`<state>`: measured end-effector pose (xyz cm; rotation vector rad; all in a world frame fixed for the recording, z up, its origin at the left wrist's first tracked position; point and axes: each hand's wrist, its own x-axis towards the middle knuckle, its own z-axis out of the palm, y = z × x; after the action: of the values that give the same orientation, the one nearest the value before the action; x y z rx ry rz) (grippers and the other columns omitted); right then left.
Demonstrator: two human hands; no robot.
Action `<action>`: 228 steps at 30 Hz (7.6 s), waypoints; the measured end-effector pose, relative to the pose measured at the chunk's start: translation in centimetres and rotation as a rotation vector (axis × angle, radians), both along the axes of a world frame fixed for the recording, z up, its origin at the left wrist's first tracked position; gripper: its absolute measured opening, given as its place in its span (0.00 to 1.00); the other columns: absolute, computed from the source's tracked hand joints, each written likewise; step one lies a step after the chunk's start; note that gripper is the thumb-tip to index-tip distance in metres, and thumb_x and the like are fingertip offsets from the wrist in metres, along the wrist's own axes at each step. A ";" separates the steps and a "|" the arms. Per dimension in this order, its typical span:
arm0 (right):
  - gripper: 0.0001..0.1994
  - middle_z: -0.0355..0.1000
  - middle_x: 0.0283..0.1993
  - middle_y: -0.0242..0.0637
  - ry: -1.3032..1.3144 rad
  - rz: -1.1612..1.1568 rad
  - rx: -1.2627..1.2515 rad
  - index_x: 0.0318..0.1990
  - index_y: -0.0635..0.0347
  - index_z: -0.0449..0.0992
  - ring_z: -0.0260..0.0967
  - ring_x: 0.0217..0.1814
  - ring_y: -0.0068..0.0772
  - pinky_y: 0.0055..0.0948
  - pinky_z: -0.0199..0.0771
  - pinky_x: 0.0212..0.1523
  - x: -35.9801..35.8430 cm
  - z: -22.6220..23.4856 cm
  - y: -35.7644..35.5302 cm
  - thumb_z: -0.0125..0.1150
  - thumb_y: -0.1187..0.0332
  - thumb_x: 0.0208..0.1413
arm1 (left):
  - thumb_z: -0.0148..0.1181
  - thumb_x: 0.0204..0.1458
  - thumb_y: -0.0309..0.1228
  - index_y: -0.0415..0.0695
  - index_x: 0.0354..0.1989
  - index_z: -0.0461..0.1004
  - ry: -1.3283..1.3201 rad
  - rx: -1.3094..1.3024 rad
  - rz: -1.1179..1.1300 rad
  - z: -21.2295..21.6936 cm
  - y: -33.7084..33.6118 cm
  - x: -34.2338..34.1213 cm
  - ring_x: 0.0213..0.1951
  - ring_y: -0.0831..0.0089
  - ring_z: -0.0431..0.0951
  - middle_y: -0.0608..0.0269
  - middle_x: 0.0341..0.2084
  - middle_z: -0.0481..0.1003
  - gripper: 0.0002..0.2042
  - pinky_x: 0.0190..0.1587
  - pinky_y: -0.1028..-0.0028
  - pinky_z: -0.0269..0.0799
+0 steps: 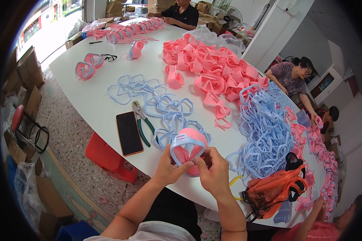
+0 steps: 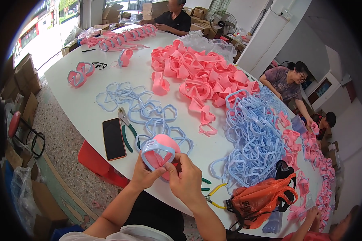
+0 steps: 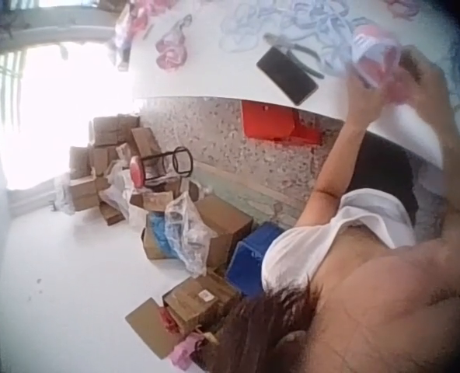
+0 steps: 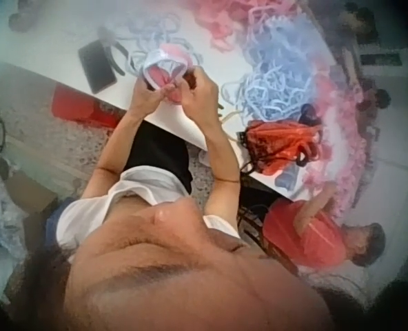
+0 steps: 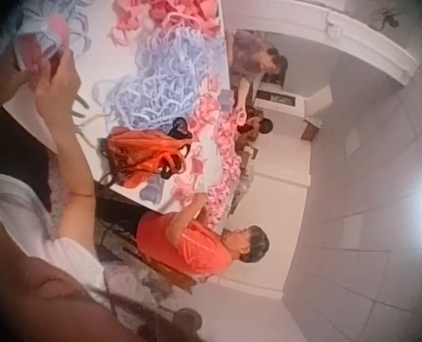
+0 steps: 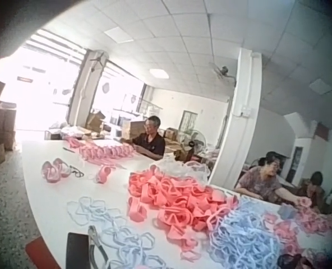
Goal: Assembling pink swimming goggles with blue straps and trimming components using pliers.
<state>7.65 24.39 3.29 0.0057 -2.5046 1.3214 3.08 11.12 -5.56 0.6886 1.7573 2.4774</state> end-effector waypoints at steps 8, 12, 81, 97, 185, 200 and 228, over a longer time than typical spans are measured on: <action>0.10 0.76 0.33 0.41 0.006 0.040 0.018 0.41 0.64 0.75 0.75 0.27 0.33 0.29 0.73 0.30 -1.0 0.4 0.4 0.64 0.71 0.53 | 0.69 0.50 0.32 0.36 0.59 0.58 -0.042 0.039 0.042 -0.9 0.4 -0.5 0.50 0.72 0.71 0.58 0.49 0.69 0.32 0.53 0.71 0.68; 0.09 0.76 0.33 0.39 0.135 -0.015 0.069 0.41 0.61 0.76 0.71 0.21 0.32 0.28 0.70 0.26 0.2 2.9 1.9 0.64 0.71 0.53 | 0.70 0.49 0.36 0.38 0.61 0.56 -0.020 0.191 0.076 -0.9 -0.6 -1.2 0.53 0.72 0.69 0.58 0.52 0.67 0.35 0.56 0.70 0.66; 0.18 0.65 0.40 0.49 -0.083 0.163 0.889 0.41 0.68 0.66 0.64 0.43 0.50 0.42 0.69 0.39 -0.5 3.8 5.3 0.54 0.82 0.36 | 0.71 0.48 0.31 0.38 0.62 0.54 0.033 0.114 0.105 -0.2 -3.5 -1.9 0.53 0.72 0.71 0.57 0.51 0.68 0.36 0.55 0.70 0.68; 0.17 0.68 0.40 0.48 -0.037 0.095 0.845 0.42 0.67 0.67 0.67 0.44 0.50 0.44 0.71 0.39 -0.1 3.0 6.3 0.58 0.79 0.40 | 0.68 0.51 0.30 0.35 0.57 0.59 0.054 0.043 0.176 0.8 -2.5 -1.2 0.47 0.74 0.74 0.57 0.45 0.71 0.29 0.50 0.73 0.71; 0.24 0.67 0.47 0.41 0.307 -0.030 -0.338 0.60 0.69 0.57 0.70 0.46 0.25 0.24 0.77 0.40 0.4 -4.3 -0.3 0.58 0.74 0.59 | 0.70 0.39 0.27 0.43 0.31 0.75 0.377 -0.582 0.707 5.2 1.7 1.0 0.62 0.54 0.54 0.56 0.53 0.63 0.11 0.61 0.60 0.48; 0.22 0.68 0.49 0.44 0.244 0.025 -0.644 0.60 0.70 0.55 0.74 0.44 0.31 0.32 0.82 0.43 0.3 -3.0 0.5 0.54 0.74 0.62 | 0.68 0.42 0.30 0.53 0.34 0.71 1.163 -0.432 0.525 2.2 -0.2 -1.2 0.51 0.74 0.71 0.77 0.45 0.78 0.12 0.63 0.60 0.54; 0.21 0.71 0.29 0.40 -0.163 0.089 -0.818 0.56 0.74 0.63 0.72 0.23 0.28 0.27 0.79 0.21 -1.0 0.3 5.2 0.52 0.67 0.61 | 0.54 0.60 0.37 0.42 0.38 0.76 -0.474 -0.061 0.062 3.9 -3.6 -4.6 0.17 0.89 0.60 0.77 0.20 0.68 0.11 0.16 0.84 0.54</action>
<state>6.69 29.56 3.63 -0.1769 -1.9069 2.3556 -1.56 7.53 -1.65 0.0298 1.6743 2.3496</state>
